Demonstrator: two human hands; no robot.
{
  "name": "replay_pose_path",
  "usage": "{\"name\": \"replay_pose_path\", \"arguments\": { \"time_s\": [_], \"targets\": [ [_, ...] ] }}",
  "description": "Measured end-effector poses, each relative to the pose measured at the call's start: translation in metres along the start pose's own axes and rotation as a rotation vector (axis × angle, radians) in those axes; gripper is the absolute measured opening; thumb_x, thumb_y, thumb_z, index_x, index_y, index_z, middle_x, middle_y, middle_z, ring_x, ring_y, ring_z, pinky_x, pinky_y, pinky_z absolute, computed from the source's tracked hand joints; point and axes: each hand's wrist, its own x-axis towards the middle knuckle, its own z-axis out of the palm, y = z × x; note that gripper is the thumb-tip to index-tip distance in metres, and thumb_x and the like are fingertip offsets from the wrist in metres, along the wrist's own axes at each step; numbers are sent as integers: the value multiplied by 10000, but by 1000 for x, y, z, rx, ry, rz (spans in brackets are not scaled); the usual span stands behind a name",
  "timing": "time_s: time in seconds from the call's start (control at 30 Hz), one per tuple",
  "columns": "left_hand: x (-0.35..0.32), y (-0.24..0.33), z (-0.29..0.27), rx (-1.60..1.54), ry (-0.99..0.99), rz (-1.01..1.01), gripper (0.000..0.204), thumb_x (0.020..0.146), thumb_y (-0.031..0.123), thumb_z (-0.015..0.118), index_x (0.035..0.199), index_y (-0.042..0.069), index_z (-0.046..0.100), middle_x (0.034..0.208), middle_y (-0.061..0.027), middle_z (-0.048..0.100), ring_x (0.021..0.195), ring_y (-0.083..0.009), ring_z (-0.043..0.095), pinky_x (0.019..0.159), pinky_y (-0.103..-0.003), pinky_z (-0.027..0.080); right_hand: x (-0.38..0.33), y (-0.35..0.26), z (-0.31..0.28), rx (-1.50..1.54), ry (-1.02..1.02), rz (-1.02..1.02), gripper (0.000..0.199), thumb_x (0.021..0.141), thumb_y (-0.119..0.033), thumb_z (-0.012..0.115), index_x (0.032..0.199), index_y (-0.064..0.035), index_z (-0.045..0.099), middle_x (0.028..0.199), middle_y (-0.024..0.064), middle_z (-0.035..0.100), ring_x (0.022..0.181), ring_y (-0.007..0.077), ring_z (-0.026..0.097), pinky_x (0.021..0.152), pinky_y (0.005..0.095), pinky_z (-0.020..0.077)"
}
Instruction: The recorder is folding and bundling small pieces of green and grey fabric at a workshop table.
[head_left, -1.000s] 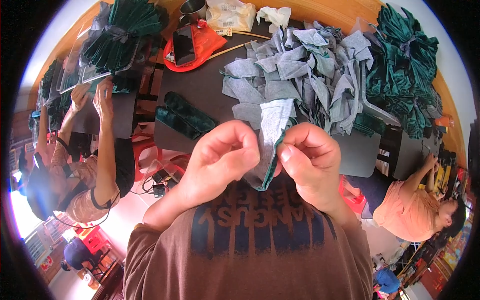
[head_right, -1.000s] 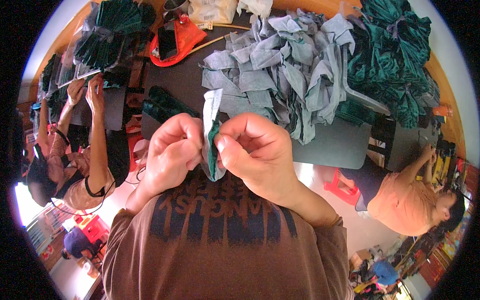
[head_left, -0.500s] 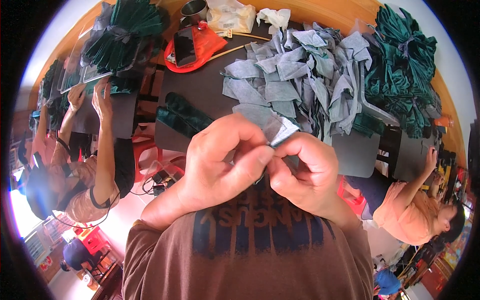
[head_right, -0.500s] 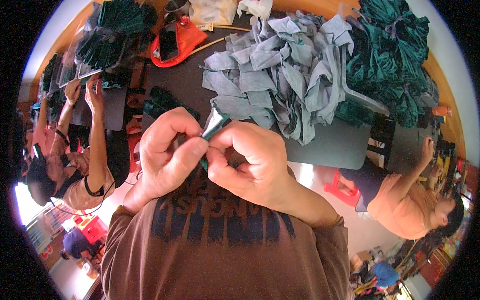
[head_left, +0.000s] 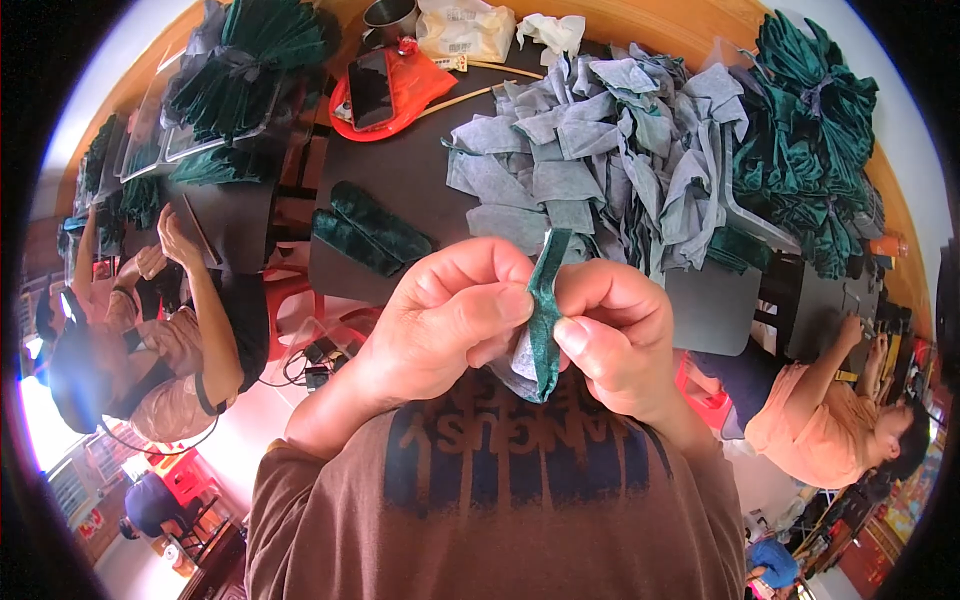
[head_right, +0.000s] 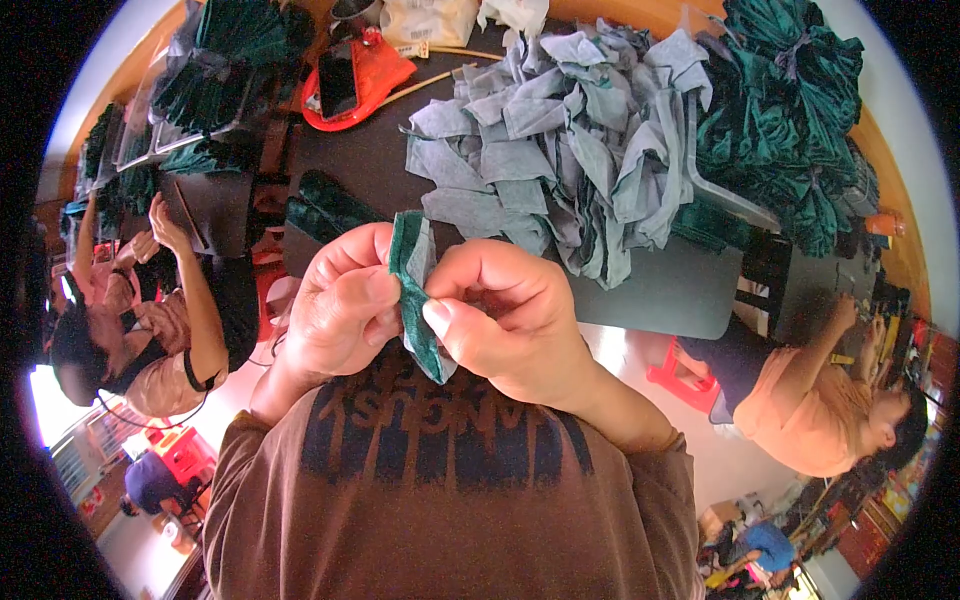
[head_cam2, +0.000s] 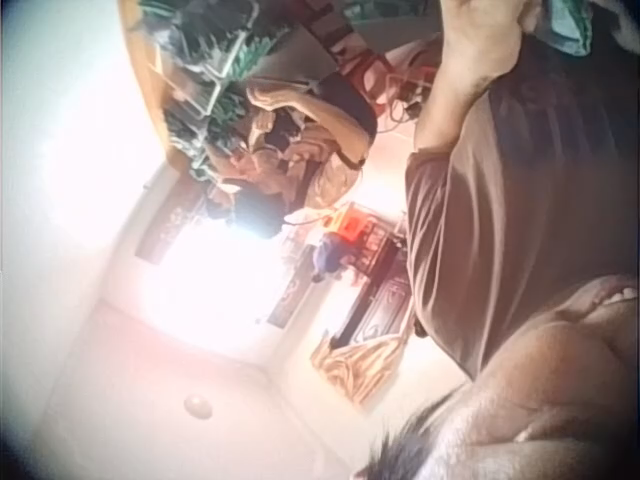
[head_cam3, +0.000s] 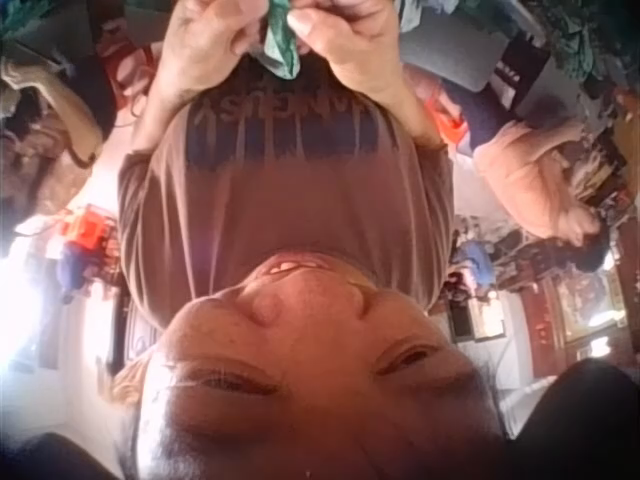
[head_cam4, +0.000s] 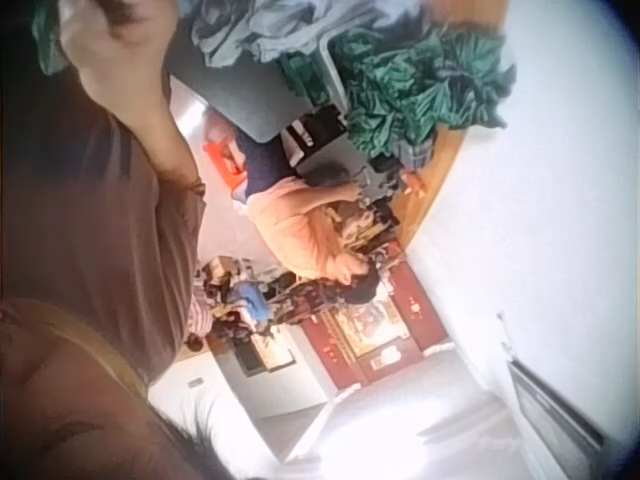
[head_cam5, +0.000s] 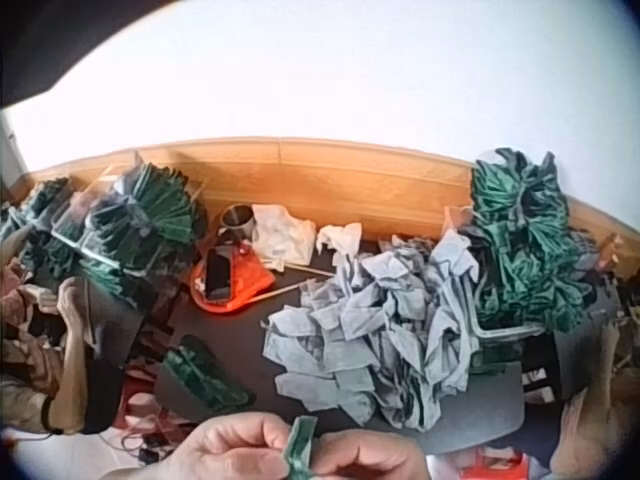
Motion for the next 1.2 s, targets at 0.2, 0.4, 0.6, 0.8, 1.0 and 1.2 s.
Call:
{"name": "replay_pose_path", "arguments": {
  "time_s": [0.2,0.4,0.6,0.8,1.0,1.2],
  "targets": [
    [1,-2,0,25,73,21,101,891,148,529,875,48,529,705,33,501,546,-25,402,491,-172,315,1,-1,2,-9,62,1,22,862,-16,533,877,-12,549,783,-3,557,673,28,499,572,177,397],
    [-3,-1,-6,726,-6,471,80,838,84,615,841,29,557,751,0,533,656,-83,490,576,-227,390,8,-8,5,-30,262,-132,75,878,-71,571,913,-11,541,752,14,583,639,58,541,596,182,437],
    [2,5,-2,994,-10,644,151,743,64,695,820,28,569,703,-41,534,556,-133,496,498,-247,382,13,-12,8,-97,271,-268,71,877,-56,570,918,-9,536,771,23,590,671,58,551,601,174,428],
    [4,4,0,1106,63,694,134,731,29,672,812,31,565,678,-31,526,561,-126,500,494,-244,386,15,-11,11,-97,274,-301,73,876,-29,557,931,8,525,780,32,590,686,68,557,621,188,441],
    [-5,2,-5,443,74,213,58,809,37,592,830,43,538,692,54,488,593,-25,425,525,-190,347,15,-9,3,-7,207,-197,65,883,-58,549,899,0,522,788,58,599,676,95,575,629,212,473],
    [-8,1,2,252,61,145,43,854,54,557,875,55,520,752,72,479,652,8,389,576,-153,318,11,-12,6,-15,240,16,75,871,-80,582,883,-27,531,767,20,584,667,71,557,608,191,458]
  ]
}}
